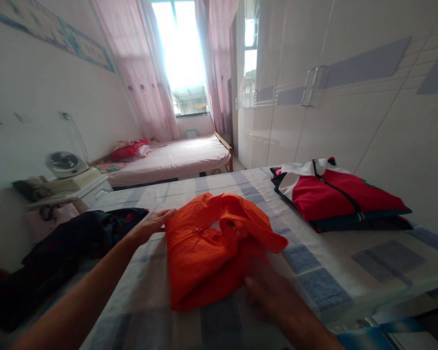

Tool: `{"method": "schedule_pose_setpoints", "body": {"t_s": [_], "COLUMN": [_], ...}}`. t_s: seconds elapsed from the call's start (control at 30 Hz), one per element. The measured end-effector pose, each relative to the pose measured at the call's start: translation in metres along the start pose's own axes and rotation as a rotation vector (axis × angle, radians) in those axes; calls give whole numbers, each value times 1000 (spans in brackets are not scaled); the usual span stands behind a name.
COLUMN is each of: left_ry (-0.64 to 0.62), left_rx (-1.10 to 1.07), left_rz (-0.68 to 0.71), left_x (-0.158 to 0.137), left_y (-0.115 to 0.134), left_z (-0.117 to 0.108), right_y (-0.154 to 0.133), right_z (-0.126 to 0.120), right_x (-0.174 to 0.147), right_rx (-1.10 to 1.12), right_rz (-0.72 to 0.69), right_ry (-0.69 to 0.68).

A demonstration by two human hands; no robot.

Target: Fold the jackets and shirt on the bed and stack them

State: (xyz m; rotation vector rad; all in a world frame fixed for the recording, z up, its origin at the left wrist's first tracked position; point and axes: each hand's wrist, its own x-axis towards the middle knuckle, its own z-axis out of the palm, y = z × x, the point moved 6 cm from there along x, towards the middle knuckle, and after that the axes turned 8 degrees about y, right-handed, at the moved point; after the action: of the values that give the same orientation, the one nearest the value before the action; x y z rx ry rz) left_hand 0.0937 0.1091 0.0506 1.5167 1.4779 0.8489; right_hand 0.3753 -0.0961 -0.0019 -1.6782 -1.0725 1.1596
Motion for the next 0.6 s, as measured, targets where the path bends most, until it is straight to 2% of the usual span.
{"method": "schedule_pose_setpoints", "body": {"t_s": [0.1, 0.2, 0.3, 0.4, 0.5, 0.6], "left_ry": [-152, -262, -411, -529, -537, -459], "left_rx": [-5, 18, 31, 20, -31, -133], "left_rz": [-27, -85, -162, -226, -221, -146], "left_x": [7, 19, 24, 18, 9, -1], "left_y": [-5, -1, 3, 2, 0, 8], "left_z": [12, 19, 29, 40, 43, 32], "right_y": [-1, -9, -22, -32, -39, -54], "right_z": [9, 21, 32, 37, 42, 39], "right_x": [1, 0, 2, 11, 29, 56], "right_rx": [309, 508, 620, 654, 623, 578], "right_rz": [136, 181, 117, 16, -52, -135], "right_ry": [24, -44, -81, -10, 45, 91]}}
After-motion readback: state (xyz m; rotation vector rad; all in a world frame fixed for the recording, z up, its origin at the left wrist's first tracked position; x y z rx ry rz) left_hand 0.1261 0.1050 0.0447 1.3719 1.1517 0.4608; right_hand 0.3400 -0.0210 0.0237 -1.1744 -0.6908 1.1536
